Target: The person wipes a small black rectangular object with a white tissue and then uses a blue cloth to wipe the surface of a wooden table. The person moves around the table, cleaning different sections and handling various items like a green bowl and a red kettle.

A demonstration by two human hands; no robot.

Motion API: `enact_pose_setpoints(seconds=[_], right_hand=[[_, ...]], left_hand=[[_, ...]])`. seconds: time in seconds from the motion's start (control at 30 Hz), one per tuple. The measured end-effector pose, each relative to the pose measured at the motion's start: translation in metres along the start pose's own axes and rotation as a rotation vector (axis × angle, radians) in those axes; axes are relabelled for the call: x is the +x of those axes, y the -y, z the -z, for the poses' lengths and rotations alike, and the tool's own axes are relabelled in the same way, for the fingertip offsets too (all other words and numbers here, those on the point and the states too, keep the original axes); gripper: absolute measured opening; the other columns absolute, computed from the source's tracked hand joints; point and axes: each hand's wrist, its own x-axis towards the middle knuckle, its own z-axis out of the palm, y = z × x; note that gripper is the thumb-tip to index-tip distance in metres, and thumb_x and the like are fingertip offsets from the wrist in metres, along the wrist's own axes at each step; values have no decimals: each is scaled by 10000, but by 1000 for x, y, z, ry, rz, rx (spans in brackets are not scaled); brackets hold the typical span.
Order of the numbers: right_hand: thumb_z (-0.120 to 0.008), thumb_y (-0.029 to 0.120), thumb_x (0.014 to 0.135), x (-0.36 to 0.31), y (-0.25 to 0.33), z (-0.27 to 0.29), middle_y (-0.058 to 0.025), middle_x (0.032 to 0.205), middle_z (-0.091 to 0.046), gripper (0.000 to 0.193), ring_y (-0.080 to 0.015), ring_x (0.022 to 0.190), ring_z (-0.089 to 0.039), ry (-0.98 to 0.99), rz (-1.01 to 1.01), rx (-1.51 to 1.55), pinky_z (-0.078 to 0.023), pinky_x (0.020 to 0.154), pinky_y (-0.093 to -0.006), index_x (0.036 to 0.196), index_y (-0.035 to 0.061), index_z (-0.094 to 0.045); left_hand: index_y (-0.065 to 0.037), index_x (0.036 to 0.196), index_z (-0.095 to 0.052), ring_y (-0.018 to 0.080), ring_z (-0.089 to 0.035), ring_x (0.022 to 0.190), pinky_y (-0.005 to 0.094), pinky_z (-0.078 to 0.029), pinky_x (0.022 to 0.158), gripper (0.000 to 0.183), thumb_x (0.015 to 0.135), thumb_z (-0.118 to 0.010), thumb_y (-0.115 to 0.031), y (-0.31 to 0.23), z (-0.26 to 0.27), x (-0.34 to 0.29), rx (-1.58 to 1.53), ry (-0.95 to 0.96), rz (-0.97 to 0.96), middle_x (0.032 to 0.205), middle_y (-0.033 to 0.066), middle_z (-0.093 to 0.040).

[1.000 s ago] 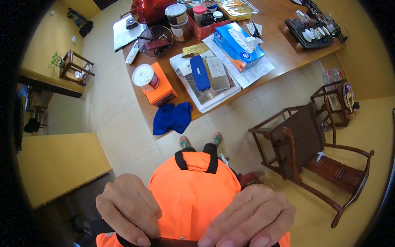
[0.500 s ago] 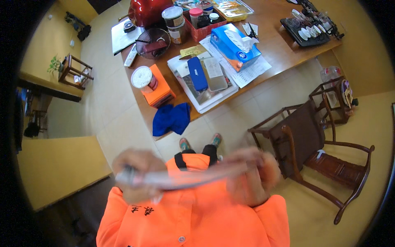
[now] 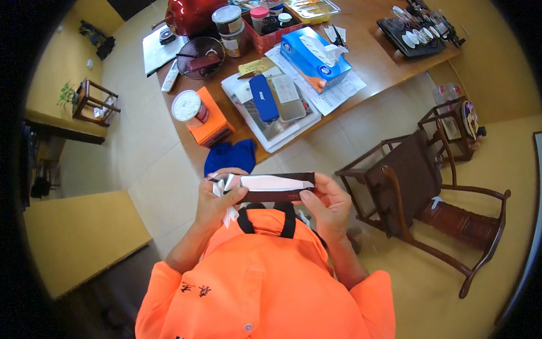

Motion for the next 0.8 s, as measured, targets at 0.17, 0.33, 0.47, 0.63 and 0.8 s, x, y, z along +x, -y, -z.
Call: enact_pose_setpoints(seconds=[0.17,0.33,0.47,0.63,0.8], right_hand=[[-564,-137,800,3,0,7,-172,1029,-642,196,-267,1000,-621,135,154,-92,-522,848,-350,983,-79,-602],[-607,-188,661,13,1,3,-170,1009,-652,240,-346,1077,-578,196,483,-206,-464,895,-383,844,-34,-604],[-624,-191,617,16,2,1,-164,1003,-656,267,-357,1078,-567,194,576,-239,-473,861,-370,816,-15,-609],[-624,-194,605,18,1,2,-168,1005,-652,274,-360,1072,-569,213,609,-241,-480,848,-373,813,-16,-609],[-598,-191,659,17,0,3,-178,1007,-646,241,-323,1041,-588,217,597,-219,-480,857,-361,844,-36,-605]], left_hand=[[22,922,-664,126,-581,666,215,-445,570,159,780,-708,-33,1,7,-5,270,133,-411,902,113,-634],[-50,854,-725,209,-592,743,269,-468,629,163,699,-677,-36,0,15,0,603,190,-927,1025,157,-635],[-95,875,-745,182,-570,722,254,-461,600,200,686,-684,-76,-1,11,-3,660,131,-1037,1024,133,-638],[-96,901,-741,183,-572,722,247,-463,589,236,672,-695,-70,1,10,-3,671,92,-1077,1026,137,-633],[-58,930,-714,165,-580,690,232,-460,559,260,672,-697,-40,-2,10,-3,659,122,-1002,1020,142,-627]])
